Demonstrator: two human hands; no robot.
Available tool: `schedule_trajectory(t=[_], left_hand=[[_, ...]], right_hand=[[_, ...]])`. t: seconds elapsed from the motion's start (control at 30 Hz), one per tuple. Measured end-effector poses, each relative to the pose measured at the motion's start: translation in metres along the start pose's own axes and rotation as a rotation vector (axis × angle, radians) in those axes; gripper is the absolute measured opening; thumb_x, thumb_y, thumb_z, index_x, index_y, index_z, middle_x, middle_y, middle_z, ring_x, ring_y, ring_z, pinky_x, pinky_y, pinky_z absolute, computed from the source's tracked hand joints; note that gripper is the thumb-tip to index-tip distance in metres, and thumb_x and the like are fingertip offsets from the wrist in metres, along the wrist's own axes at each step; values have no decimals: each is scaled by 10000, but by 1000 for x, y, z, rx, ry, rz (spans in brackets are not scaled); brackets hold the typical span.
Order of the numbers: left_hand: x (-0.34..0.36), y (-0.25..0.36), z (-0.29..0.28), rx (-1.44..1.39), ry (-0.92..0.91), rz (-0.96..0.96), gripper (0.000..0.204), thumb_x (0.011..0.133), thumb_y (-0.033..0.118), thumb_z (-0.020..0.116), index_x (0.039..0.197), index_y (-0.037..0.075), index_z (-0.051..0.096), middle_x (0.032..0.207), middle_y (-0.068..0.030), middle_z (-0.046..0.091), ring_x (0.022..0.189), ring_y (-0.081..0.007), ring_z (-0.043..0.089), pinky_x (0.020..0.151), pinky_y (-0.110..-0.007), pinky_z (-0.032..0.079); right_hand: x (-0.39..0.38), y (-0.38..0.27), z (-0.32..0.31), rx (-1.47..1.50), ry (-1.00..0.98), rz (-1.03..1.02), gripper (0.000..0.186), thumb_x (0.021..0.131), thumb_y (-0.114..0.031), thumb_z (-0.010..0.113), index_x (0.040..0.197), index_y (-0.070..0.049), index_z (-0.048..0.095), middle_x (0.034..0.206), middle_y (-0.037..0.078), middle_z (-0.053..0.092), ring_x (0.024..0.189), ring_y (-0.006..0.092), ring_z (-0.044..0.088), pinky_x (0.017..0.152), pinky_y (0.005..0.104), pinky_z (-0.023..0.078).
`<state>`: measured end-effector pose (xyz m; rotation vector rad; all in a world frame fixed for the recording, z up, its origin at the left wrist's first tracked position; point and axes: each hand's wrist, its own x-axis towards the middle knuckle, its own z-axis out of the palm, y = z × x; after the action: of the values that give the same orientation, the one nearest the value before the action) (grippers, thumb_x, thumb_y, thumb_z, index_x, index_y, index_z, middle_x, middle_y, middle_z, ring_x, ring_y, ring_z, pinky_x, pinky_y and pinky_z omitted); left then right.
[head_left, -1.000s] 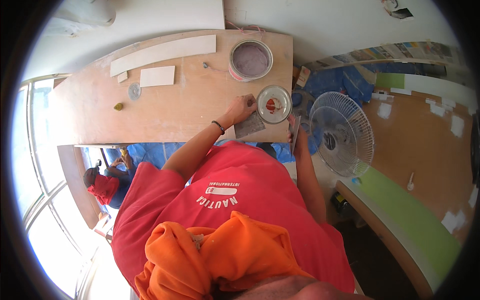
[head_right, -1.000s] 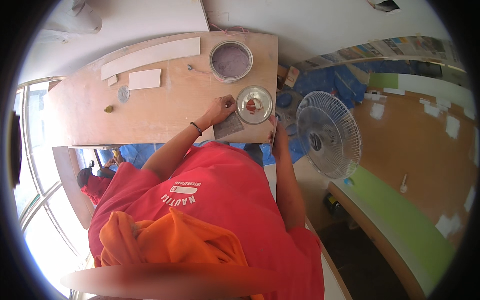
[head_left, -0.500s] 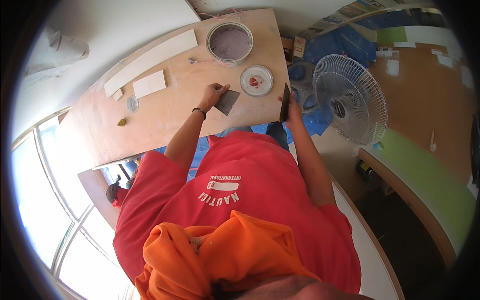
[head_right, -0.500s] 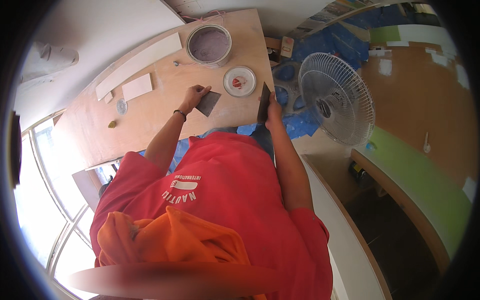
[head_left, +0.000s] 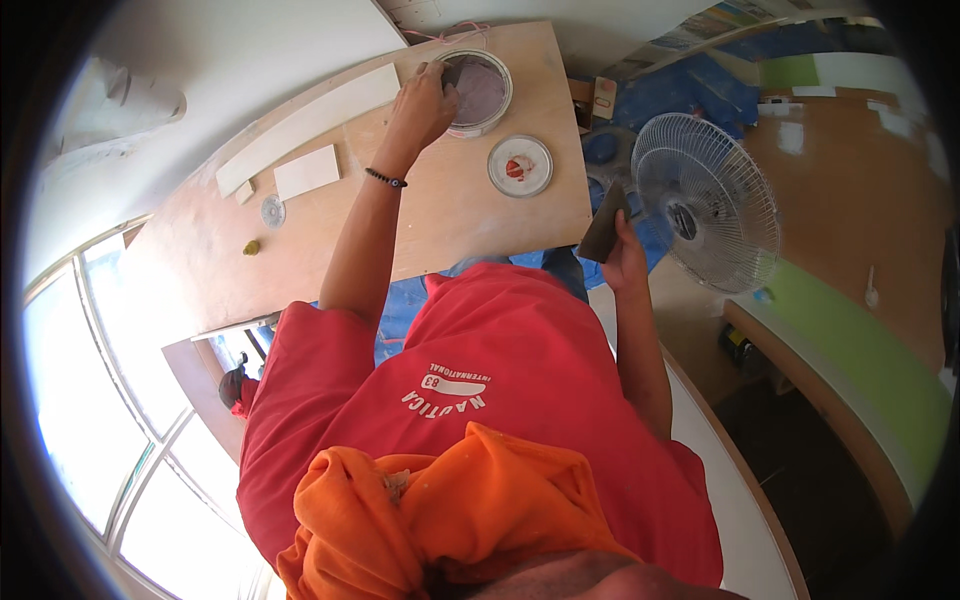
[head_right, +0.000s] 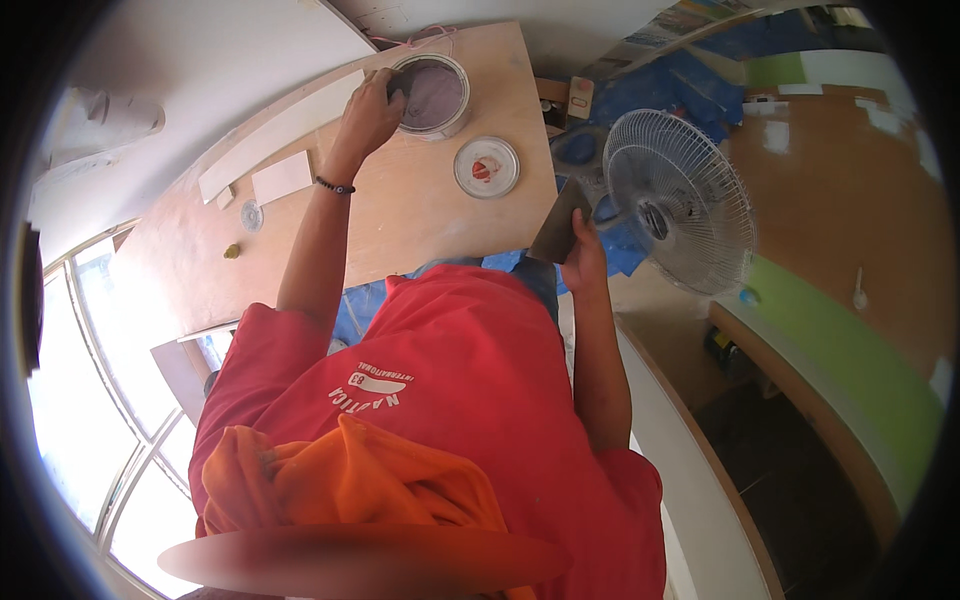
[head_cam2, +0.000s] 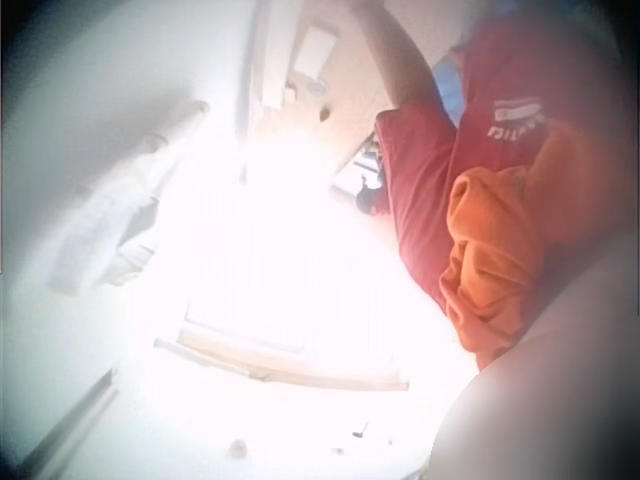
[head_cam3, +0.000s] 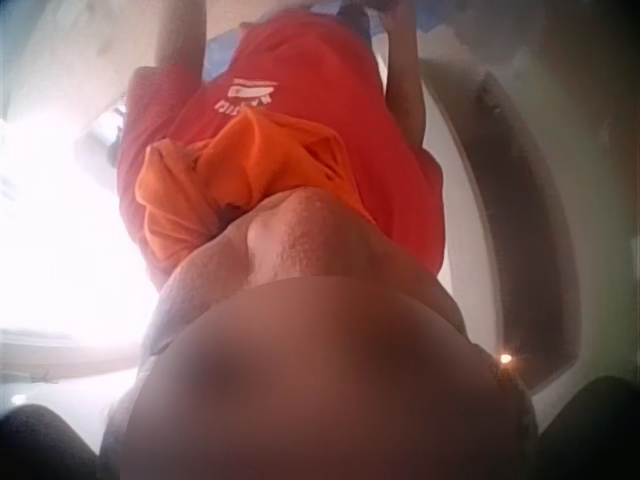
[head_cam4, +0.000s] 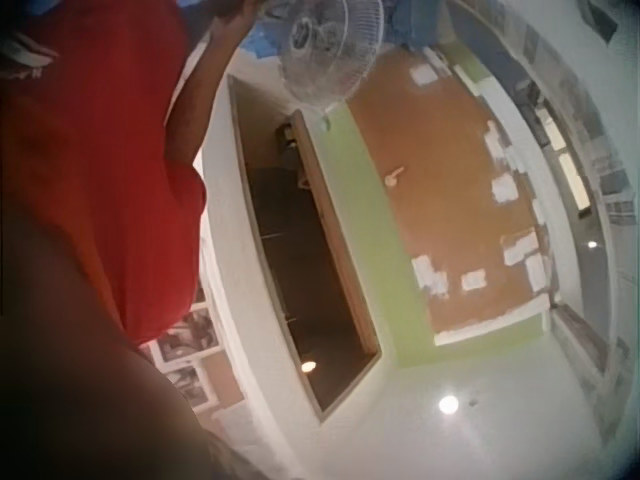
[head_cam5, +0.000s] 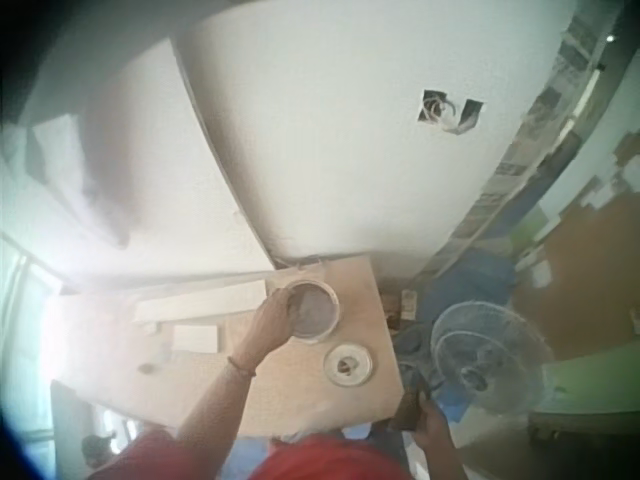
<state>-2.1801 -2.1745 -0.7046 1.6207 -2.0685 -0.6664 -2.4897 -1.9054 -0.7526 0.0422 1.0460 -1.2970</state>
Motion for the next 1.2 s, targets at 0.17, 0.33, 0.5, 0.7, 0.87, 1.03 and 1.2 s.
schedule_trajectory(t=[0.17, 0.33, 0.5, 0.7, 0.87, 1.03, 1.2], left_hand=[[39, -6, 49, 198, -145, 50, 247, 834, 95, 587, 984, -54, 714, 983, -295, 716, 971, -458, 697, 907, -504, 551], [57, -25, 75, 246, -247, -10, 234, 831, 103, 595, 931, -44, 746, 995, -299, 723, 985, -449, 709, 906, -504, 561], [70, -40, 90, 355, -283, -52, 292, 862, 226, 632, 939, -27, 755, 1012, -291, 724, 1004, -444, 706, 906, -519, 550], [62, -39, 110, 485, -281, 63, 229, 881, 131, 576, 897, 27, 779, 981, -233, 748, 928, -387, 745, 820, -487, 587], [55, -36, 111, 474, -277, 109, 216, 882, 132, 583, 885, 26, 771, 973, -233, 744, 916, -392, 742, 797, -477, 592], [48, -38, 113, 471, -356, 194, 217, 884, 155, 584, 906, 53, 774, 958, -226, 743, 915, -401, 735, 812, -472, 589], [45, -36, 114, 411, -194, 113, 241, 906, 240, 623, 943, 60, 778, 966, -215, 745, 931, -390, 734, 821, -479, 579]], right_hand=[[-9, -18, 11, 61, 14, -122, 369, 1047, -263, 625, 1378, -117, 548, 1270, 20, 659, 1159, 195, 639, 995, 403, 511], [-29, -24, 8, 111, 21, -144, 371, 1047, -256, 625, 1387, -131, 547, 1272, 14, 658, 1171, 187, 631, 1005, 403, 504], [-45, -21, 4, 129, 32, -149, 379, 1047, -262, 624, 1394, -134, 546, 1265, 16, 658, 1159, 180, 635, 993, 392, 510], [-46, -18, 2, 115, 88, -112, 419, 1050, -252, 618, 1430, -117, 505, 1338, 40, 626, 1220, 214, 609, 1042, 423, 484], [-49, -25, 4, 134, 41, -158, 435, 1045, -244, 628, 1438, -110, 501, 1343, 39, 623, 1233, 211, 602, 1047, 420, 481], [-49, -33, 14, 118, 30, -173, 457, 1045, -229, 625, 1461, -105, 481, 1356, 39, 616, 1245, 211, 596, 1055, 415, 477], [-46, -36, 28, 97, -4, -189, 464, 1049, -197, 610, 1482, -126, 460, 1380, 38, 599, 1252, 210, 593, 1059, 416, 481]])
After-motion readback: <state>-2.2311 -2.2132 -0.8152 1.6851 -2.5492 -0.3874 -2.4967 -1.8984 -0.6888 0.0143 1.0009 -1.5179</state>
